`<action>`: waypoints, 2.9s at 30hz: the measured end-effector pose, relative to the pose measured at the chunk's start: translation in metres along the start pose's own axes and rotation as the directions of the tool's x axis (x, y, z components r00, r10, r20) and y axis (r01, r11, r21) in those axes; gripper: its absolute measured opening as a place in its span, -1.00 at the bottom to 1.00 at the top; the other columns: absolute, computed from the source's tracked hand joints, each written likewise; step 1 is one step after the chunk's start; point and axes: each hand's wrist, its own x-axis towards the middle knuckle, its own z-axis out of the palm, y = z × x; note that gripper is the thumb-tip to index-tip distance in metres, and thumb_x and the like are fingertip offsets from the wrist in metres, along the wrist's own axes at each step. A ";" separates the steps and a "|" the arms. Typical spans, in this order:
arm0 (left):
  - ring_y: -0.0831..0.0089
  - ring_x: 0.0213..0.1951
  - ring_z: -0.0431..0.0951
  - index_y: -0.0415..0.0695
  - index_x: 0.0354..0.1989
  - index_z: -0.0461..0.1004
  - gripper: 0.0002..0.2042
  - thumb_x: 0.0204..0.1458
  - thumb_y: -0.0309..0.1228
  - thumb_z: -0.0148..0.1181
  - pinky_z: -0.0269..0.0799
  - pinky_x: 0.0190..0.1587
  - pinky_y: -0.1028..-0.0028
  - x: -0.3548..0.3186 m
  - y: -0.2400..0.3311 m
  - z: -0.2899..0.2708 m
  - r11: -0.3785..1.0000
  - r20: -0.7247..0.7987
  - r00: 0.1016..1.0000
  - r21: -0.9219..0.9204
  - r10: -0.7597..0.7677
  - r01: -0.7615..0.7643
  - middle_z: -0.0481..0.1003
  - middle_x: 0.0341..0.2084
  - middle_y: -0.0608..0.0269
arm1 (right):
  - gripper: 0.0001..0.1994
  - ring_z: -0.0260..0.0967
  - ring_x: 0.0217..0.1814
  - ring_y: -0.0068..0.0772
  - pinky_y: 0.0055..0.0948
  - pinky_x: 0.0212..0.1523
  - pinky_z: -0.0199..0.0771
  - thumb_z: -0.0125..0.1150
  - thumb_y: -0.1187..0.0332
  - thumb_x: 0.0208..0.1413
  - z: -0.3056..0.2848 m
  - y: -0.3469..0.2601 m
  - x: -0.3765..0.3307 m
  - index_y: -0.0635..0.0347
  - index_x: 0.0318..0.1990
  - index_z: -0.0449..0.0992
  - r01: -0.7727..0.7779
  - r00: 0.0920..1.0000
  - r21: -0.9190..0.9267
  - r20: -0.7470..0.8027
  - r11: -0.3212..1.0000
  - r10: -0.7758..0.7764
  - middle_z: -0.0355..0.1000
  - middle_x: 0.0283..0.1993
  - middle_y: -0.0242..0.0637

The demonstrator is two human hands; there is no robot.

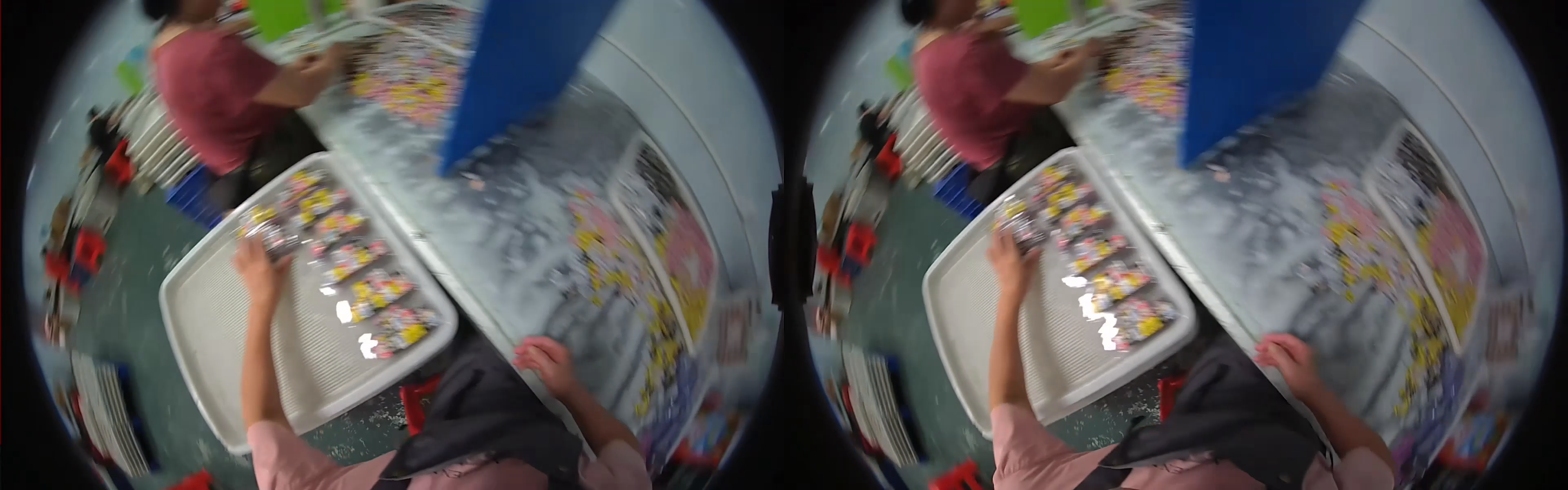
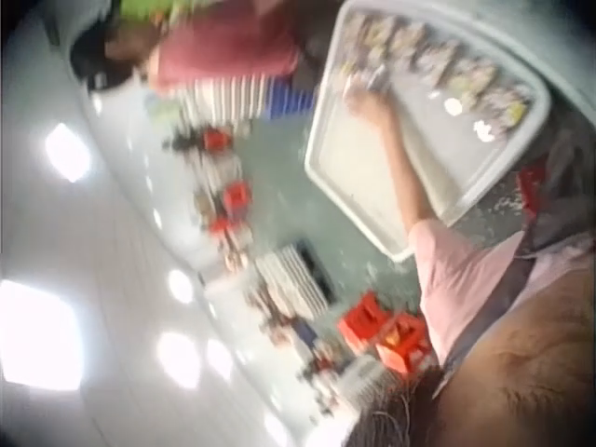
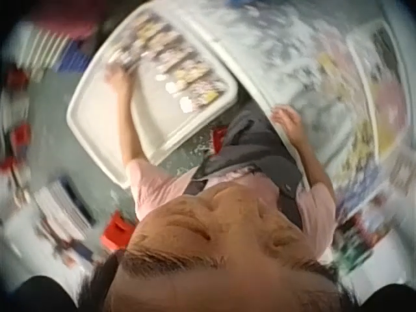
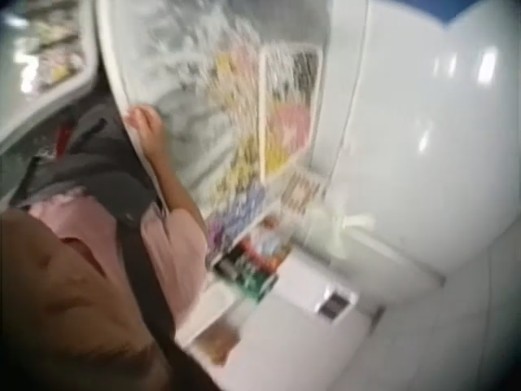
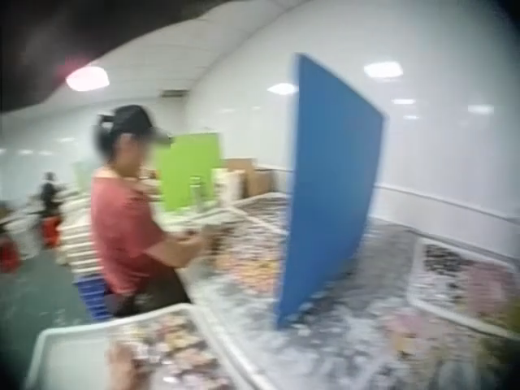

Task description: Assembling small colorful toy blocks into organized rows on a workbench.

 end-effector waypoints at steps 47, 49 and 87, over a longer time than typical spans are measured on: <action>-0.10 0.37 0.16 -0.26 0.33 0.26 -0.51 0.34 -0.21 -0.03 -0.02 0.40 -0.01 -0.148 0.561 0.005 0.462 -0.010 0.558 -0.548 0.830 -0.697 0.25 0.32 -0.14 | -0.70 0.51 -0.21 -0.05 -0.18 -0.19 0.51 0.48 0.34 -0.08 -0.415 0.149 -0.318 0.28 -0.22 0.57 -0.606 0.240 -0.453 -0.888 0.654 -0.393 0.51 -0.24 -0.08; -0.10 0.37 0.16 -0.27 0.33 0.26 -0.51 0.34 -0.22 -0.03 -0.01 0.40 -0.01 -0.149 0.562 0.002 0.464 -0.006 0.555 -0.539 0.832 -0.703 0.25 0.31 -0.14 | -0.70 0.53 -0.25 -0.11 -0.23 -0.20 0.52 0.49 0.33 -0.09 -0.426 0.144 -0.327 0.30 -0.24 0.58 -0.560 0.311 -0.464 -0.886 0.686 -0.345 0.53 -0.28 -0.10; -0.29 0.39 0.03 -0.16 0.38 0.19 -0.39 0.24 -0.12 0.12 -0.14 0.39 -0.24 -0.126 0.603 -0.006 0.558 0.051 0.673 -0.608 0.738 -0.565 0.11 0.35 -0.28 | -0.67 0.33 0.04 -0.03 -0.13 0.07 0.38 0.40 0.31 -0.01 -0.234 0.027 -0.114 0.22 -0.12 0.49 0.165 0.705 -0.932 -0.117 0.323 -0.700 0.43 -0.05 -0.17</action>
